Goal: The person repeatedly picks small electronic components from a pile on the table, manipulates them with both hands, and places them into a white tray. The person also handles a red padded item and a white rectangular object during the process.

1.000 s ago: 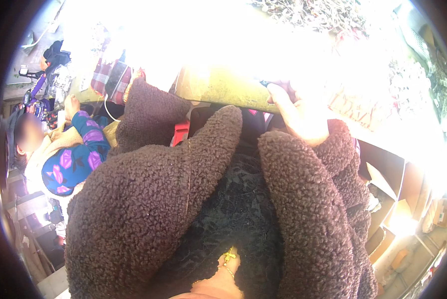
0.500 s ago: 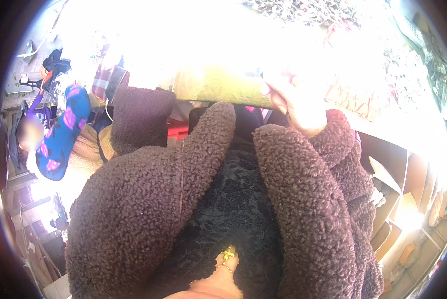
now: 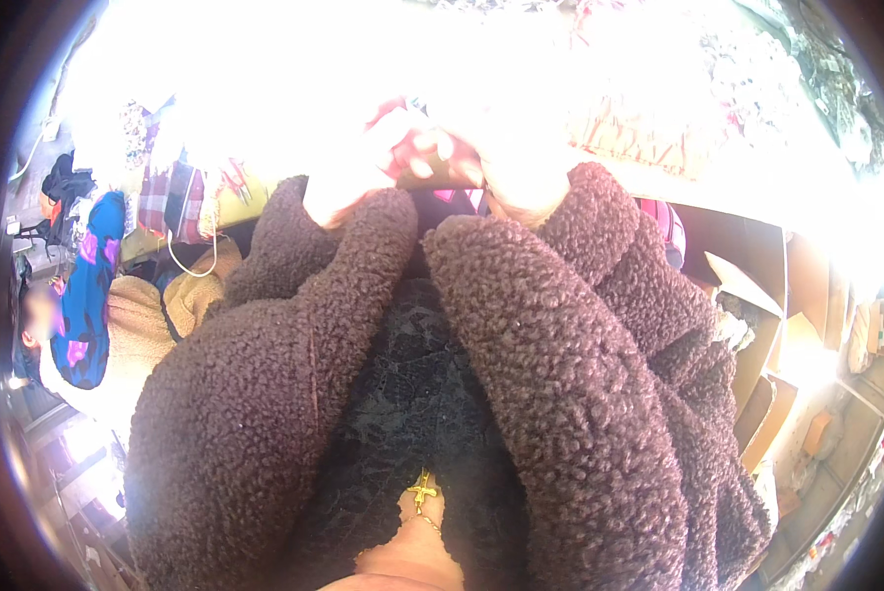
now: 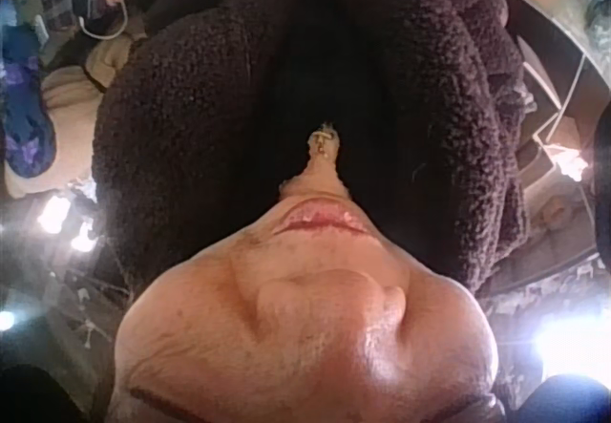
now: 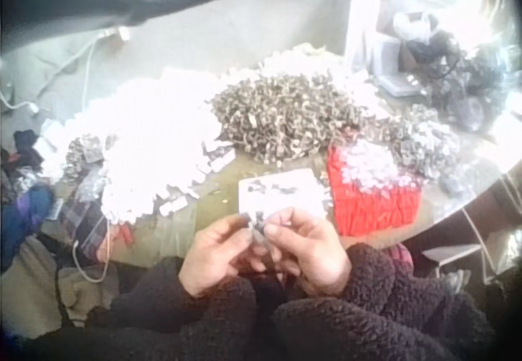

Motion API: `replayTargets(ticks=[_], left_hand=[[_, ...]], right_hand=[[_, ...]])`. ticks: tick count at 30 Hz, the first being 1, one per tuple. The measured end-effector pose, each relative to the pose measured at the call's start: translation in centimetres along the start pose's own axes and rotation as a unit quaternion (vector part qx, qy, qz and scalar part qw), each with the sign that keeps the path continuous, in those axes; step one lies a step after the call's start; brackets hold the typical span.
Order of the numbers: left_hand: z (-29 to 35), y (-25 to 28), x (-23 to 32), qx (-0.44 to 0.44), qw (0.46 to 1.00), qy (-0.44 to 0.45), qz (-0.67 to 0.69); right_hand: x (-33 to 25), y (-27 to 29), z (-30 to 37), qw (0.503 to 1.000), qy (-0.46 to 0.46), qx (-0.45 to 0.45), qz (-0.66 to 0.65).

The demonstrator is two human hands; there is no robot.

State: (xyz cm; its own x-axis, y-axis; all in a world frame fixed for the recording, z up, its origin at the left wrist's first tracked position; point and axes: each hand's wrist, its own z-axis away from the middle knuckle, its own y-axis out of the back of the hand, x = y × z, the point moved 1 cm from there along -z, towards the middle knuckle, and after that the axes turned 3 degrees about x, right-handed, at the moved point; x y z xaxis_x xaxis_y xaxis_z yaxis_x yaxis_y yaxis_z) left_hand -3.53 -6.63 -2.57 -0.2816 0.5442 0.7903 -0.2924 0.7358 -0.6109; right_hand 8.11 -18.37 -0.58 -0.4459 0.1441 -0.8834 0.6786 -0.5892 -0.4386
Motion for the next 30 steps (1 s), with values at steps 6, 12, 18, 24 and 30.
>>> replayTargets(ticks=[6, 12, 18, 24, 30], left_hand=[[-0.4, 0.8, 0.5, 0.033, 0.981, 0.033, -0.191], [-0.4, 0.2, 0.2, -0.063, 0.997, -0.032, -0.041], [-0.1, -0.8, 0.1, -0.014, 0.998, -0.043, -0.047], [0.0, -1.1, 0.9, -0.008, 0.991, -0.069, -0.117], [-0.7, -0.2, 0.3, -0.002, 0.992, -0.084, -0.091]], right_hand=[[-1.0, -0.6, 0.1, 0.993, -0.017, -0.012, 0.116], [-0.8, 0.0, 0.6, 0.997, -0.068, -0.028, -0.021], [-0.4, -0.3, 0.4, 0.998, -0.030, 0.012, 0.060], [-0.9, -0.3, 1.0, 0.996, 0.015, -0.088, 0.008], [0.7, 0.0, 1.9, 0.915, 0.096, 0.166, 0.355]])
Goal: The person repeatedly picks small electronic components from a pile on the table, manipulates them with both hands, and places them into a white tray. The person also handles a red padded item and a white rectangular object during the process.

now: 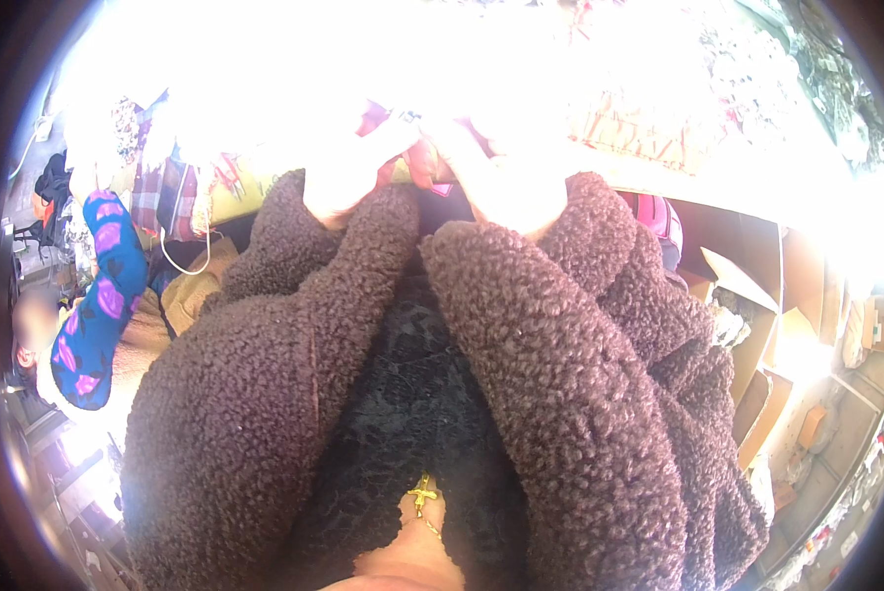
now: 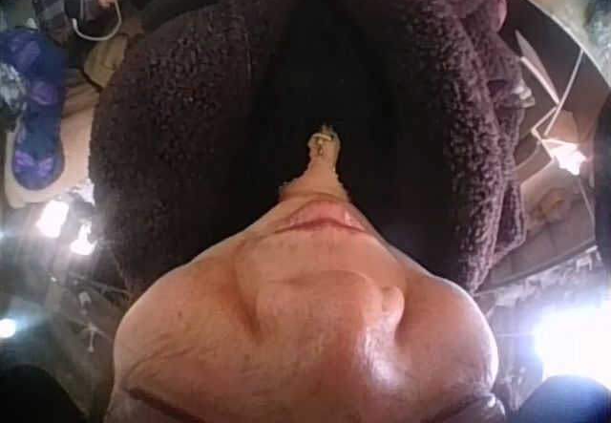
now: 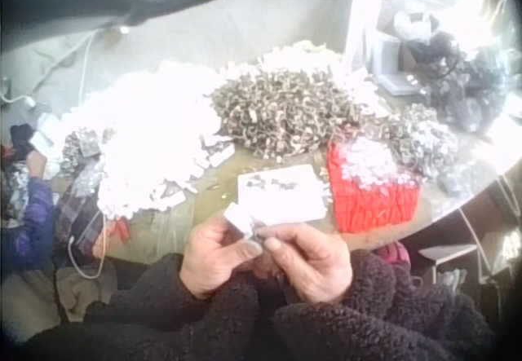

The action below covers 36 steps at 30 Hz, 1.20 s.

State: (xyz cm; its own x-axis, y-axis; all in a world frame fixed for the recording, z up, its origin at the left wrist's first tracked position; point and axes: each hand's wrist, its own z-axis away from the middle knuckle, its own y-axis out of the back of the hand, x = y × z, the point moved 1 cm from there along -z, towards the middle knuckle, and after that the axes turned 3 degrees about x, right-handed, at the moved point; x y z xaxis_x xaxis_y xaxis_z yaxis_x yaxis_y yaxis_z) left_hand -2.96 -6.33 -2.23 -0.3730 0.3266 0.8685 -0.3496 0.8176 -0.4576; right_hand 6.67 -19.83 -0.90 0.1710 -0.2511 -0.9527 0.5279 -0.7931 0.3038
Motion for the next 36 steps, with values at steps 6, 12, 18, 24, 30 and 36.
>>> replayTargets(ticks=[6, 12, 18, 24, 30, 36], left_hand=[[0.2, 0.0, 0.6, 0.036, 0.995, 0.085, -0.047], [0.3, -0.6, 0.1, 0.064, 0.995, 0.071, 0.008], [-0.3, 0.6, -1.5, 0.019, 0.995, 0.069, 0.072], [0.3, -1.3, -1.4, 0.105, 0.959, -0.153, -0.212], [0.3, -0.3, -1.3, 0.015, 0.999, -0.022, -0.045], [0.8, -0.2, -1.8, -0.013, 0.968, 0.096, 0.231]], right_hand=[[0.1, 0.2, -0.8, 0.995, 0.058, -0.075, 0.037], [-1.1, -0.1, -0.7, 0.990, 0.073, -0.080, -0.090], [-0.2, -0.5, -1.3, 0.993, 0.066, -0.018, 0.101], [-0.2, -0.6, -1.1, 0.994, 0.057, -0.007, 0.090], [0.3, 0.0, -1.3, 0.994, -0.025, -0.040, 0.102], [1.4, 0.3, -1.8, 0.990, -0.076, -0.116, 0.010]])
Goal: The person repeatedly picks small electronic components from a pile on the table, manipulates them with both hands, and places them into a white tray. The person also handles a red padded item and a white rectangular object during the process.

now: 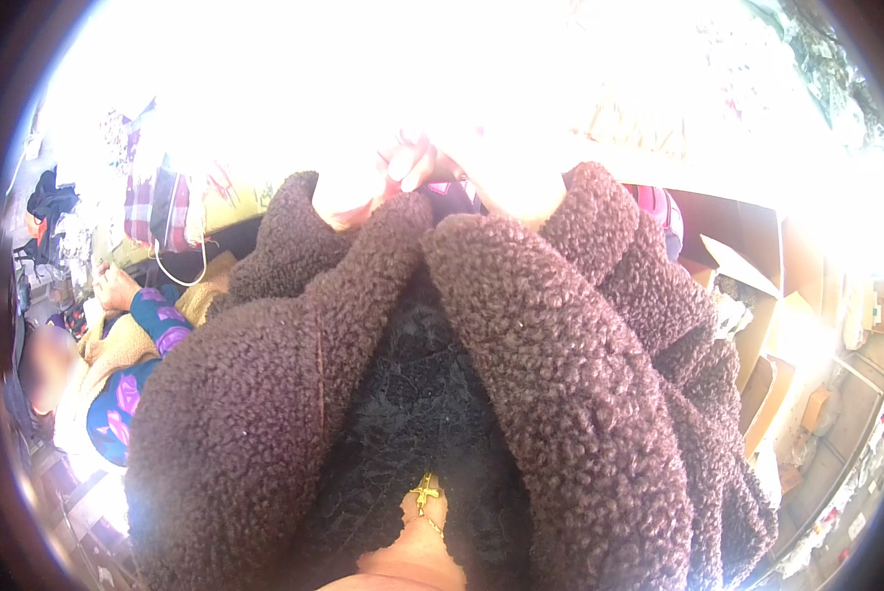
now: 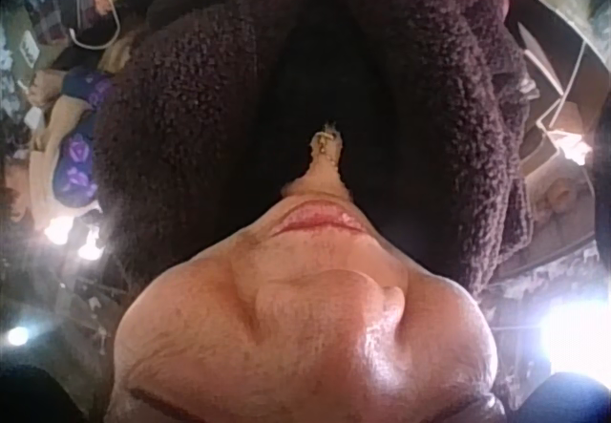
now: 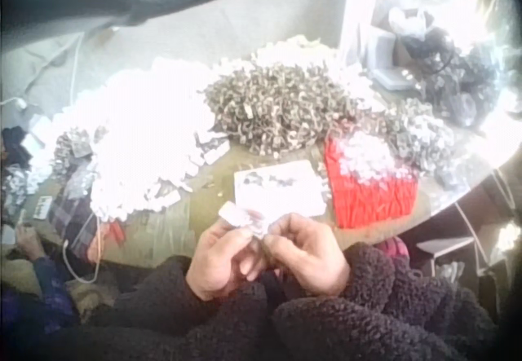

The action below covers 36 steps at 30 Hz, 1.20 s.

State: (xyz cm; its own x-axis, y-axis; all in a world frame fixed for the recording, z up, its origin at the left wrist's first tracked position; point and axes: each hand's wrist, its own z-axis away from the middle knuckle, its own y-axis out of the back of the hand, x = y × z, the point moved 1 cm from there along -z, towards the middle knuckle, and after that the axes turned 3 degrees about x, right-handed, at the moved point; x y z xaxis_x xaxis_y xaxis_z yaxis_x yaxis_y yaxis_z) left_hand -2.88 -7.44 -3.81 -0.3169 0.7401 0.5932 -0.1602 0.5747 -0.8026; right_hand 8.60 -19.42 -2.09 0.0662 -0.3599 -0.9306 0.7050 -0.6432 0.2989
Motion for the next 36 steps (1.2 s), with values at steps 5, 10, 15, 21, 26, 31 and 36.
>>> replayTargets(ticks=[5, 10, 15, 21, 26, 31, 36], left_hand=[[0.0, -0.7, 1.0, 0.041, 0.983, 0.003, -0.177], [0.5, -2.1, 1.2, 0.035, 0.961, 0.034, -0.272], [1.0, -2.1, 1.1, 0.055, 0.979, 0.061, -0.188], [-0.9, -0.5, 3.8, -0.042, 0.614, -0.262, -0.743], [-2.4, -0.4, 4.5, -0.010, 0.764, -0.264, -0.589], [-2.2, -0.2, 3.8, 0.009, 0.891, -0.142, -0.431], [-1.4, -0.4, 2.7, 0.065, 0.964, -0.077, -0.247]], right_hand=[[-1.4, 0.6, 0.9, 0.994, 0.105, -0.021, -0.021], [-3.2, 1.0, 1.3, 0.987, 0.111, -0.082, -0.080], [-3.5, 1.3, 1.3, 0.976, 0.067, -0.150, -0.143], [-4.9, 6.4, -4.0, 0.953, 0.271, 0.020, 0.131], [-3.8, 6.8, -6.8, 0.829, 0.302, 0.046, 0.469], [-3.6, 8.8, -5.9, 0.850, 0.290, 0.057, 0.435], [-5.4, 11.6, -6.9, 0.835, 0.291, 0.114, 0.452]])
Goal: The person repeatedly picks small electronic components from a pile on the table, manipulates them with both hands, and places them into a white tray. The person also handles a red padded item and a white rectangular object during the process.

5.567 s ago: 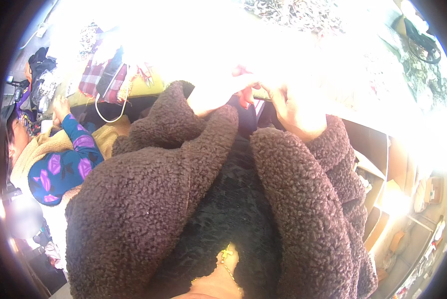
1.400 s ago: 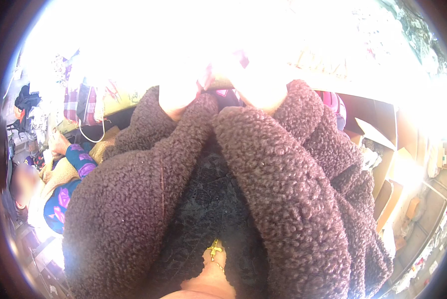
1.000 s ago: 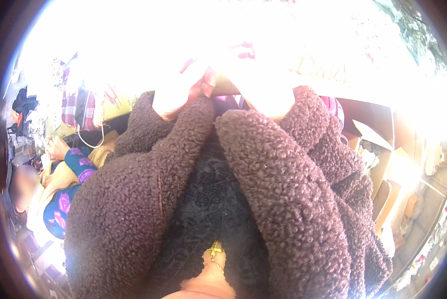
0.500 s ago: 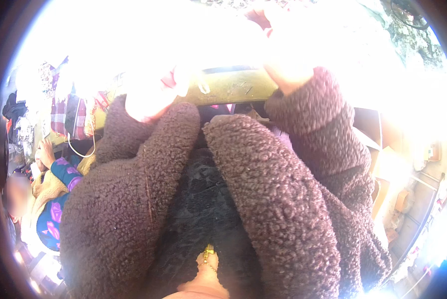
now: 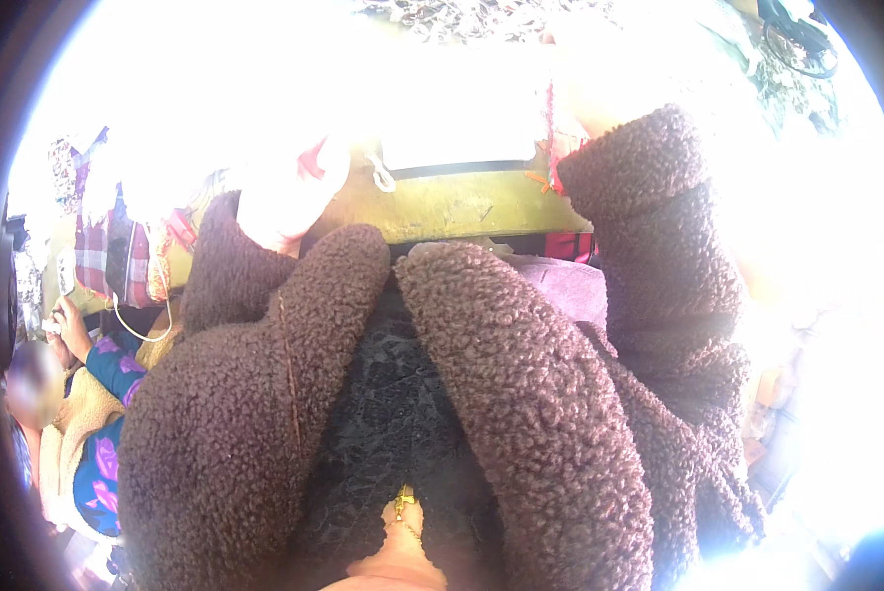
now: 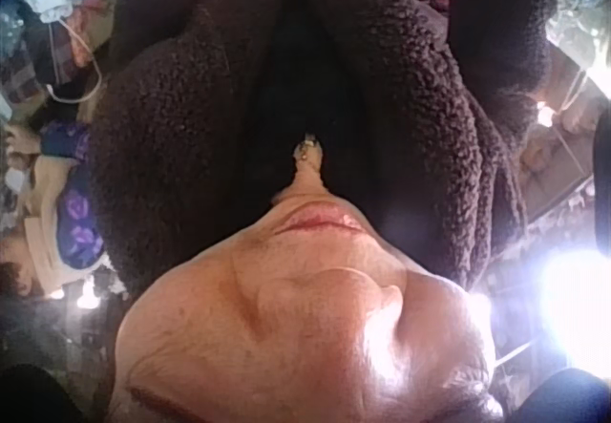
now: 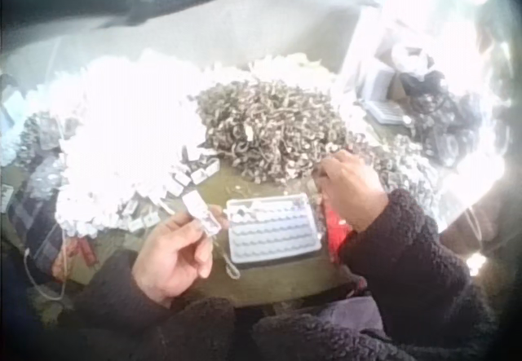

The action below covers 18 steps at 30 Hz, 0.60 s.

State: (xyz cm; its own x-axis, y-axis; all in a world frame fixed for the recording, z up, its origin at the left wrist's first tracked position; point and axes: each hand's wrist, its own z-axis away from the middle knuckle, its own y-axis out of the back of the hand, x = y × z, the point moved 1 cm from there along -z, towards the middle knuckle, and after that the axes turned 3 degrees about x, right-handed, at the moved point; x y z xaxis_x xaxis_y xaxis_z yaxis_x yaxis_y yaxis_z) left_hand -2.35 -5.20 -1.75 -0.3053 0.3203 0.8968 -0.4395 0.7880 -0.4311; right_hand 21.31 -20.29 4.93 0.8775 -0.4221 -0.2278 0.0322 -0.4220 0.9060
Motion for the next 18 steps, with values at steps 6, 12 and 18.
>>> replayTargets(ticks=[6, 12, 18], left_hand=[[0.4, -0.9, 0.7, -0.002, 0.987, 0.069, 0.145], [0.2, -1.0, 1.2, -0.022, 0.966, 0.079, 0.247], [0.3, -0.5, 1.1, -0.008, 0.974, 0.060, 0.220]], right_hand=[[-2.8, -2.3, 0.9, 0.979, 0.025, -0.117, -0.163], [-4.7, -3.7, 0.8, 0.993, 0.072, -0.071, -0.053], [-5.3, -2.2, 0.7, 0.988, 0.007, -0.093, -0.119]])
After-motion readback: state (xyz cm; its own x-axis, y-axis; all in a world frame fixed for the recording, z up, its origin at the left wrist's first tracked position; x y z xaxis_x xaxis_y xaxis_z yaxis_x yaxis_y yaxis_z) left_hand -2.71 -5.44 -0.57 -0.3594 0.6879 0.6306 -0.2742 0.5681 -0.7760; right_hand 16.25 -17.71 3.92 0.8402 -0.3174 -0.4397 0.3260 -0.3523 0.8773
